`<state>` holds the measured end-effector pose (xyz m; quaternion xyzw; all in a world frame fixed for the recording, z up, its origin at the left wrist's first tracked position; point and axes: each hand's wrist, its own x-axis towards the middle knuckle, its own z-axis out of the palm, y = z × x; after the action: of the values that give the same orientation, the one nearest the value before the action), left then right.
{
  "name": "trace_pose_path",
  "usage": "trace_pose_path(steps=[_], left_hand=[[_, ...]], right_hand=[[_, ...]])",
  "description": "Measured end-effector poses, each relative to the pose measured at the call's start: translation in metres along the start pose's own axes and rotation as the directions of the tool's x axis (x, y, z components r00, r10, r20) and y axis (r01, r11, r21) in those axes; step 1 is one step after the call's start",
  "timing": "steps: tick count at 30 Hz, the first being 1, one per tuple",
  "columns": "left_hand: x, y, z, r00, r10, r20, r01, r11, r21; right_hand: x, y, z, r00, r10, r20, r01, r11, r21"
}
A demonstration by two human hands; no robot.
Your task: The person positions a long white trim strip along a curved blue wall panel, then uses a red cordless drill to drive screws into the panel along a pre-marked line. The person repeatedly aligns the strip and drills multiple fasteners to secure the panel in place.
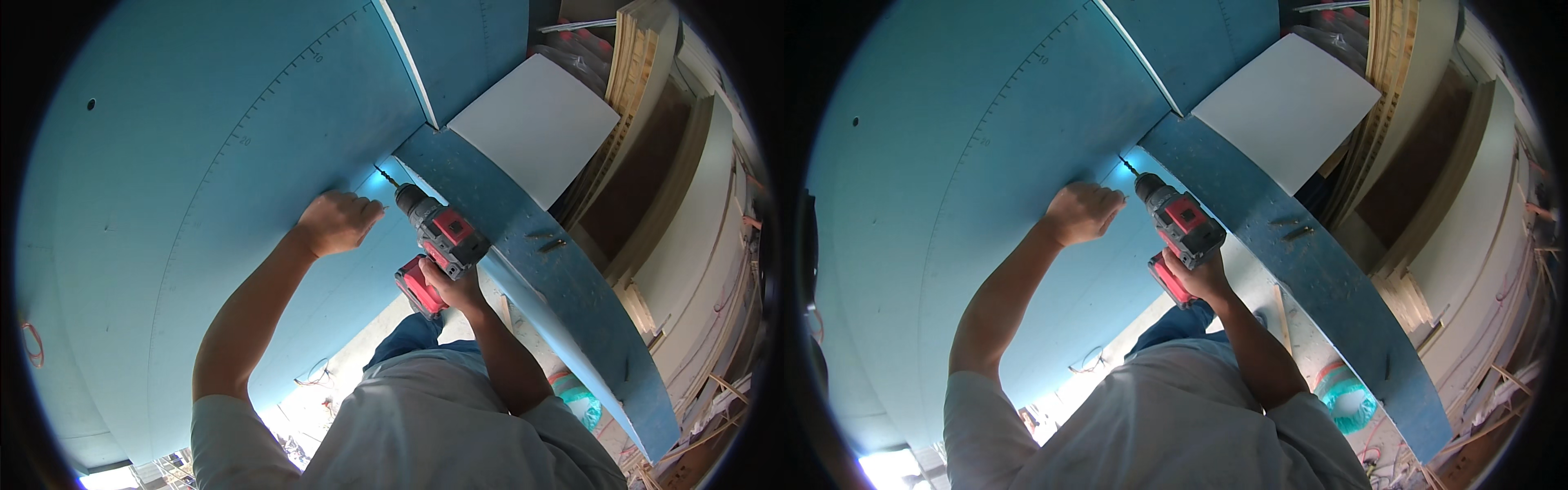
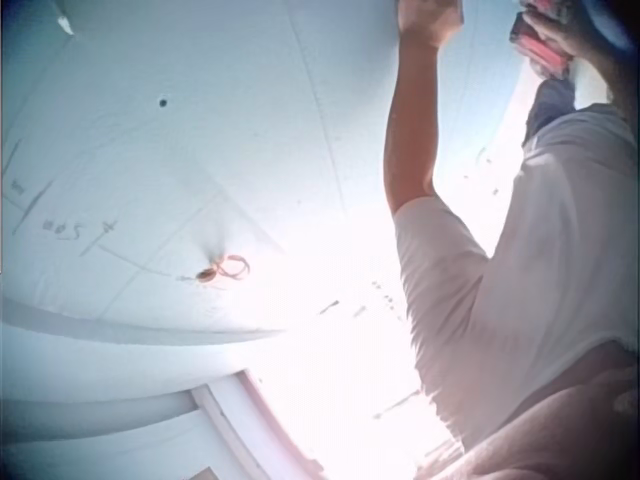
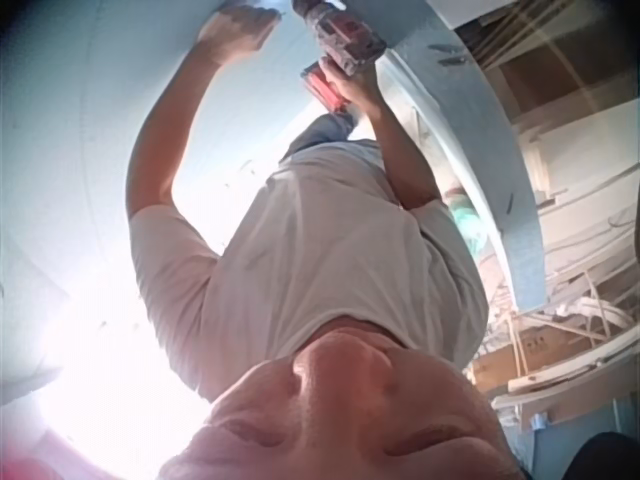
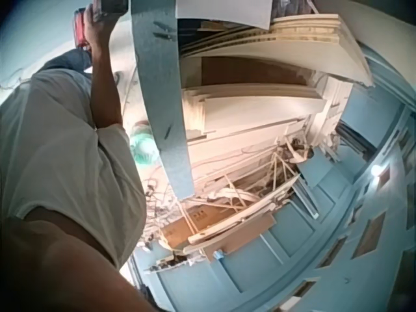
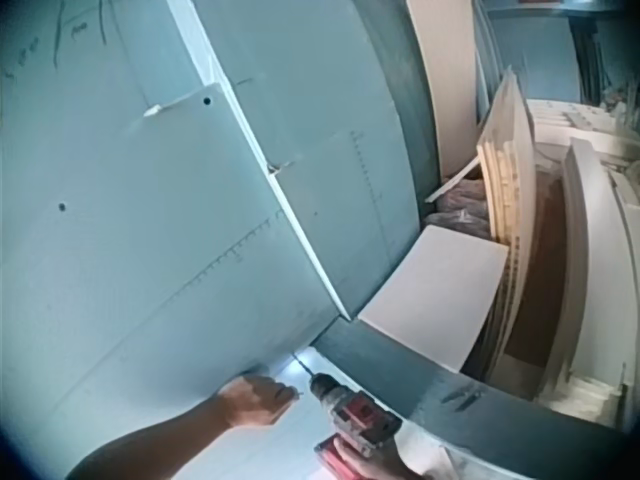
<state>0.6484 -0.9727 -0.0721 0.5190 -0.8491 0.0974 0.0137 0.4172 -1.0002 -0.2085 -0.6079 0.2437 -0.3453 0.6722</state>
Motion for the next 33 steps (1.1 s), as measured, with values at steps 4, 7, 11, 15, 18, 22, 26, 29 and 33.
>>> trace_pose_path(steps=[4, 7, 11, 15, 18, 22, 26, 29, 33], left_hand=[[0.0, 0.001, -0.003, 1.0, -0.004, 0.02, 0.004, 1.0, 0.007], [-0.001, 0.001, -0.001, 0.999, -0.015, 0.044, 0.014, 1.0, 0.02], [-0.001, 0.002, -0.002, 1.0, -0.02, 0.0, 0.02, 1.0, 0.02], [0.0, 0.002, -0.003, 1.0, -0.014, -0.013, 0.014, 1.0, 0.017], [-0.002, 0.004, -0.006, 1.0, -0.018, -0.008, 0.018, 1.0, 0.014], [-0.001, 0.003, -0.006, 1.0, -0.004, -0.001, 0.004, 1.0, 0.004], [-0.002, 0.002, -0.003, 1.0, -0.011, -0.007, 0.011, 1.0, -0.006], [0.0, 0.003, -0.004, 1.0, -0.016, -0.009, 0.016, 1.0, 0.001], [-0.001, 0.004, -0.006, 1.0, -0.009, 0.016, 0.008, 1.0, 0.025]], right_hand=[[0.004, -0.015, -0.003, 0.998, -0.068, 0.005, 0.068, 0.996, -0.058], [0.005, -0.007, -0.008, 0.999, -0.006, 0.041, 0.011, 0.993, -0.121], [0.007, 0.0, -0.007, 0.999, -0.009, 0.042, 0.013, 0.993, -0.114], [0.011, 0.007, -0.006, 0.999, -0.022, 0.043, 0.027, 0.991, -0.134], [0.011, 0.014, -0.005, 0.999, 0.002, 0.039, 0.002, 0.992, -0.124], [0.013, 0.018, -0.003, 0.999, -0.022, 0.041, 0.028, 0.985, -0.167], [0.019, 0.005, -0.001, 0.984, -0.175, 0.043, 0.18, 0.956, -0.233], [0.027, -0.009, -0.004, 0.953, -0.291, 0.085, 0.302, 0.894, -0.332], [0.031, -0.005, -0.008, 0.948, -0.3, 0.106, 0.318, 0.876, -0.364]])
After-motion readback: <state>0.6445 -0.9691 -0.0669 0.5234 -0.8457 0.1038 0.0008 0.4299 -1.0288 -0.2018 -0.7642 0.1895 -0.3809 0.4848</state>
